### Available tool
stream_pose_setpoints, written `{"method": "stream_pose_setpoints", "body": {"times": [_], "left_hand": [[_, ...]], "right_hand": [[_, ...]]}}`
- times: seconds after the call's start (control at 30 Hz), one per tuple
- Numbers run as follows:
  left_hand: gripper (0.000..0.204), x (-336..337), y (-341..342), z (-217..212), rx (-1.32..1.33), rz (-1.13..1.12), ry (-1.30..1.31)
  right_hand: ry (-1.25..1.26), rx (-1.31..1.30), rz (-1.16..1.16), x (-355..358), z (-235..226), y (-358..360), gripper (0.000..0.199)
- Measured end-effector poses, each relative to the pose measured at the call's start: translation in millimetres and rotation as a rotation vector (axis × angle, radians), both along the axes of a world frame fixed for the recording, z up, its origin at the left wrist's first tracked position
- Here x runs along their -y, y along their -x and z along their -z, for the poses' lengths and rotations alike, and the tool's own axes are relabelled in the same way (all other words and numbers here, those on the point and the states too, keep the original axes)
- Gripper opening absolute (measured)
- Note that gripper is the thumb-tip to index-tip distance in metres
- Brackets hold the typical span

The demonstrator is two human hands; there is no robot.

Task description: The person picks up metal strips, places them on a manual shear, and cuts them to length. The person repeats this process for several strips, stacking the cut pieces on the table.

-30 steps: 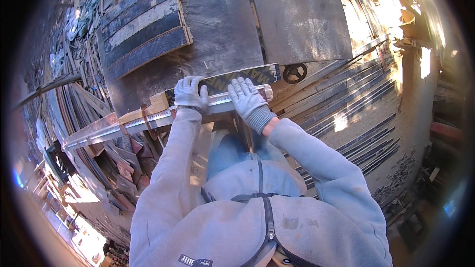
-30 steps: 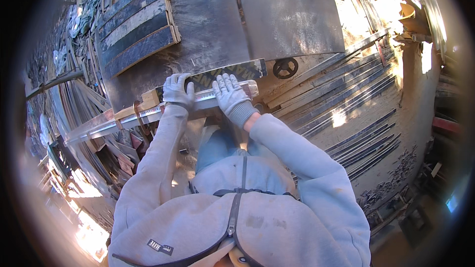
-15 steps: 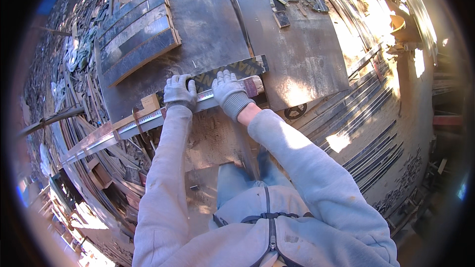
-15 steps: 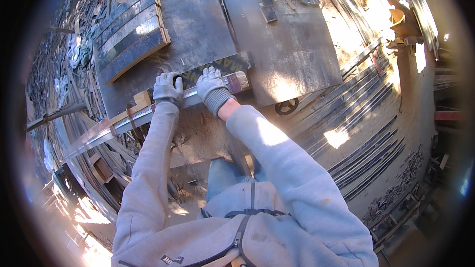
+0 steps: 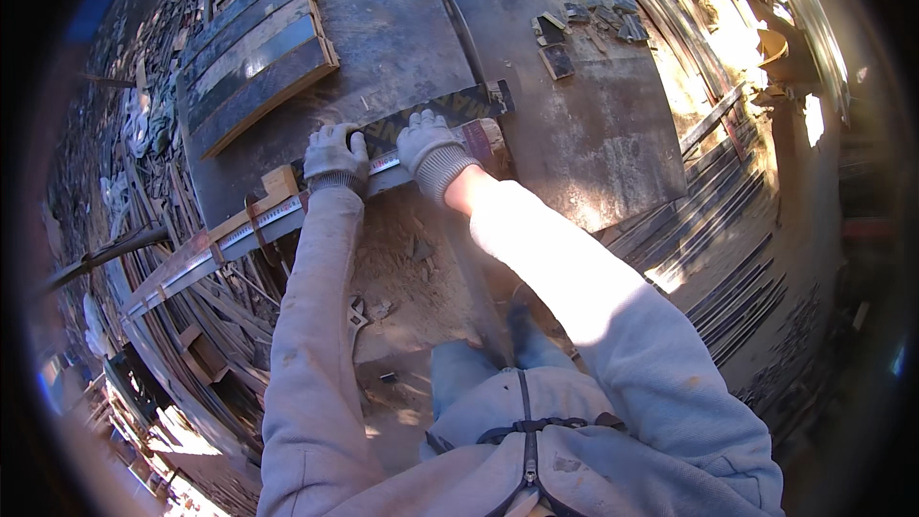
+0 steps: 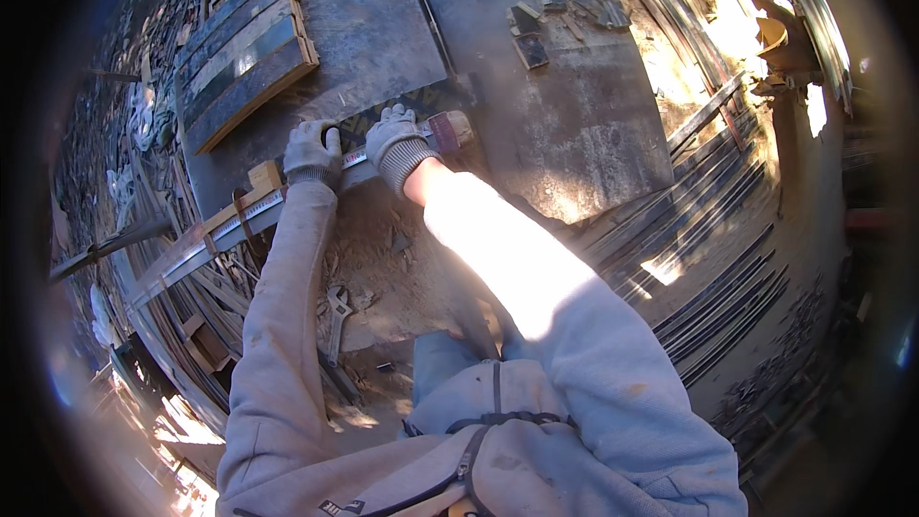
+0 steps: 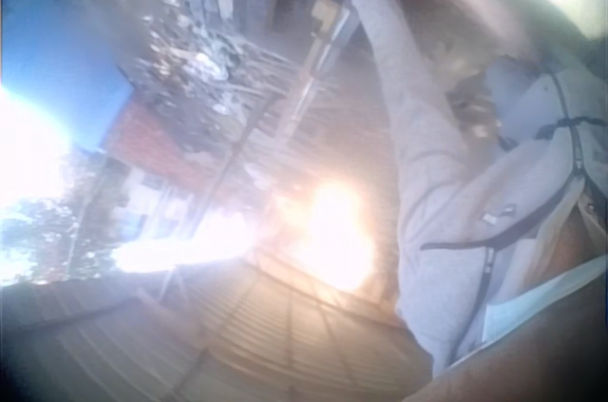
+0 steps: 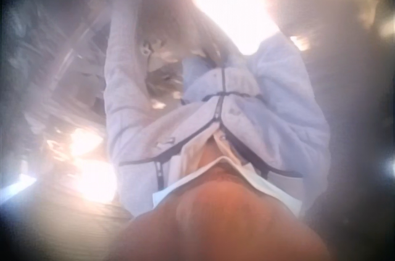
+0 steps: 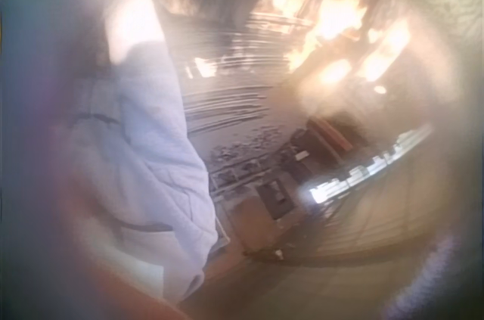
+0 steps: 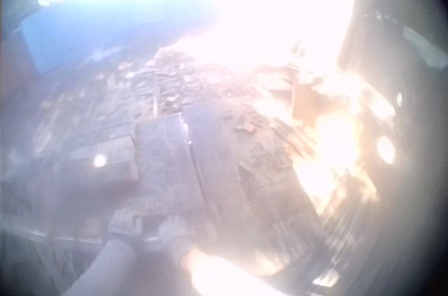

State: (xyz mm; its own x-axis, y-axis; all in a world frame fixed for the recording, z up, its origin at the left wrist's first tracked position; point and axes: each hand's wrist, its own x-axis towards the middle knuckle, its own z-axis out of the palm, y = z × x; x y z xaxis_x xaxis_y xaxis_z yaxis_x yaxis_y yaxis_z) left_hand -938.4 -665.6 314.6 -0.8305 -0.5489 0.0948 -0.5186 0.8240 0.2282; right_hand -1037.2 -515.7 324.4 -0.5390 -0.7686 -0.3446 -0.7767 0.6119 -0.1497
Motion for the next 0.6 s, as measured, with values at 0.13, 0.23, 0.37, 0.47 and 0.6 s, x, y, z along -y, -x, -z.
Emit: {"method": "stream_pose_setpoints", "body": {"times": [0.13, 0.23, 0.37, 0.47, 0.6], "left_hand": [[0.03, 4.2, 1.0, 6.0, 0.009, 0.0, 0.027], [0.03, 5.2, 0.6, 6.7, -0.023, 0.032, 0.036], [0.03, 1.7, -2.7, 4.3, -0.021, 0.024, 0.008], [0.03, -0.7, -4.6, 1.8, 0.007, 0.014, 0.0], [0.029, 3.3, -0.6, -1.3, 0.002, 0.043, -0.025]], "right_hand": [[-0.009, -0.069, -0.04, 2.2, 10.8, -0.9, 0.049], [0.043, -0.177, -0.015, 1.5, 12.0, -4.8, 0.043], [-0.015, -0.109, -0.062, -5.1, 8.5, -7.5, 0.048], [-0.041, -0.111, -0.075, -10.1, 6.9, -9.2, 0.05], [0.006, -0.168, -0.077, -8.9, 1.7, -12.9, 0.052]]}}
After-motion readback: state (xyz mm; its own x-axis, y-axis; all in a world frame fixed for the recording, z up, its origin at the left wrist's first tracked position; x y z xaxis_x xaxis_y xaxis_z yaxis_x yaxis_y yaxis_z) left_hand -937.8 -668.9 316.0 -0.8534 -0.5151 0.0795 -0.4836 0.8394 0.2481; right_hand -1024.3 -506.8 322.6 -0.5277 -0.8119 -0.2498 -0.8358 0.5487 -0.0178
